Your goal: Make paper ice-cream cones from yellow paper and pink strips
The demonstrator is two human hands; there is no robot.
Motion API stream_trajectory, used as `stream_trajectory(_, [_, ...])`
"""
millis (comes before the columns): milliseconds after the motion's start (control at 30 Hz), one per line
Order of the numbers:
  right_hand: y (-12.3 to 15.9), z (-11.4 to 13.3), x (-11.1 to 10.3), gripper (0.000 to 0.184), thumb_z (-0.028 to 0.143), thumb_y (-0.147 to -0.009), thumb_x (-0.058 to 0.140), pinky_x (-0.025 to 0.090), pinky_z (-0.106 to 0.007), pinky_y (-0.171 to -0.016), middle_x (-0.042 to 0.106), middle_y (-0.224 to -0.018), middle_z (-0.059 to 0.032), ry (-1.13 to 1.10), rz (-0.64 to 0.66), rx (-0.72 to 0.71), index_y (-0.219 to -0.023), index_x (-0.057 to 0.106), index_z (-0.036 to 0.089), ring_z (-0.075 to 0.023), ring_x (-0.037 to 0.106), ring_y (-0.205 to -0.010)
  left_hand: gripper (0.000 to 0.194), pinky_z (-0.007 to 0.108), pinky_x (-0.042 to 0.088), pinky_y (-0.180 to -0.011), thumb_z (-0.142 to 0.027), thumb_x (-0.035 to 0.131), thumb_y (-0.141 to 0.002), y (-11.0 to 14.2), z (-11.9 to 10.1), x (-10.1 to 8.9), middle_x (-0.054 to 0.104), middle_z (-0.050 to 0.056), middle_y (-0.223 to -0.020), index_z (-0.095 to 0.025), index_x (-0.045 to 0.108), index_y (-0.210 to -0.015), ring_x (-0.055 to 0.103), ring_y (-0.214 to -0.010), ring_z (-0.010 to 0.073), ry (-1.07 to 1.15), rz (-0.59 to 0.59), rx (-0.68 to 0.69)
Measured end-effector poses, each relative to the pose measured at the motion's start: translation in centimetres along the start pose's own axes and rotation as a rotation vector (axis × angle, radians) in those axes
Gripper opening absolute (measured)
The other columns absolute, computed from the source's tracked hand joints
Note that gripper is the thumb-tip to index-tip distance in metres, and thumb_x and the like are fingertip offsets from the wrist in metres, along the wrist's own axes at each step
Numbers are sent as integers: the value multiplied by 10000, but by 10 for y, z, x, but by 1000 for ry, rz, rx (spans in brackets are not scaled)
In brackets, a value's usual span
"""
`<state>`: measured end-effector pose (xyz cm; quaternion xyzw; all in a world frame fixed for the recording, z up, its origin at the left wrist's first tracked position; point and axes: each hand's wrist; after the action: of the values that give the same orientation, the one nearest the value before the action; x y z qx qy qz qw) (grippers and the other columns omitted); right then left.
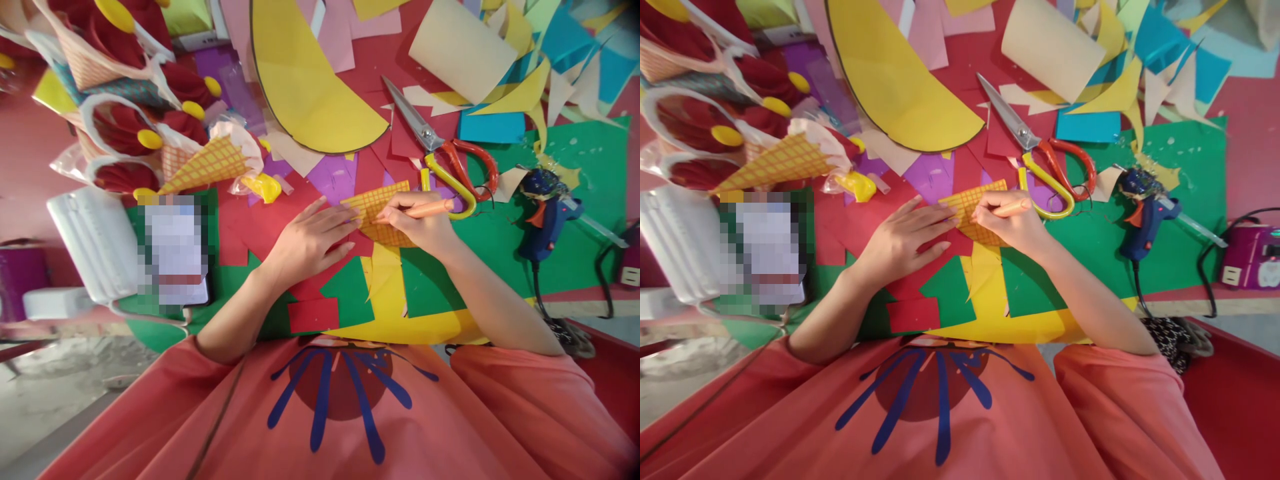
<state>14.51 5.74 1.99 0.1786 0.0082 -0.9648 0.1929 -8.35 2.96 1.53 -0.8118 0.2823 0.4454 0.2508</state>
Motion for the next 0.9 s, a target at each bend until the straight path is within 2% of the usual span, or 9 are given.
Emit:
stream_trajectory(133, [3, 4, -2, 255, 287, -840, 578, 430, -219, -497, 594, -530, 25, -85, -88, 30, -619, 622, 167, -89, 565, -519, 339, 485, 393, -1119, -338, 438, -976, 0, 0, 1, 639, 92, -1279, -173, 640, -1191, 584, -1224, 226, 1, 8, 3])
stream_trajectory(233, [7, 8, -3, 249, 326, -865, 579, 440, -224, -512, 600, -554, 26, -90, -137, -11, -678, 638, 172, -84, 565, -528, 361, 504, 382, -1125, -337, 442, -973, 0, 1, 2, 599, 117, -1330, -155, 613, -1233, 544, -1270, 247, -6, 23, -14])
stream_trajectory(367, [7, 9, -2, 272, 382, -878, 579, 425, -225, -511, 622, -604, 15, -36, -87, -7, -725, 643, 167, -82, 555, -543, 389, 528, 359, -1137, -327, 447, -970, 1, 2, 2, 535, 129, -1398, -160, 558, -1304, 467, -1341, 266, -3, 58, -52])
stream_trajectory(600, [2, 3, 0, 268, 367, -881, 576, 423, -221, -557, 667, -680, -3, 2, -38, -37, -729, 638, 156, -90, 590, -617, 356, 556, 373, -1115, -328, 446, -973, 3, 4, 3, 524, 152, -1402, -178, 606, -1255, 471, -1335, 290, -22, 40, -14])
stream_trajectory(900, [1, 0, 0, 275, 366, -861, 574, 427, -233, -563, 673, -670, -11, 47, -22, -57, -672, 620, 172, -111, 612, -633, 346, 556, 361, -1125, -331, 447, -972, 2, 4, 3, 513, 116, -1421, -219, 599, -1262, 463, -1345, 265, -27, 53, -41])
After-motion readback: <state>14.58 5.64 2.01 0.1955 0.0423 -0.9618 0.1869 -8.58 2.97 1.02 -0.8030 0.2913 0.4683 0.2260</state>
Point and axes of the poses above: each hand's wrist, its own y-axis away from the middle knuckle, its own x-axis out of the palm, z = x × y
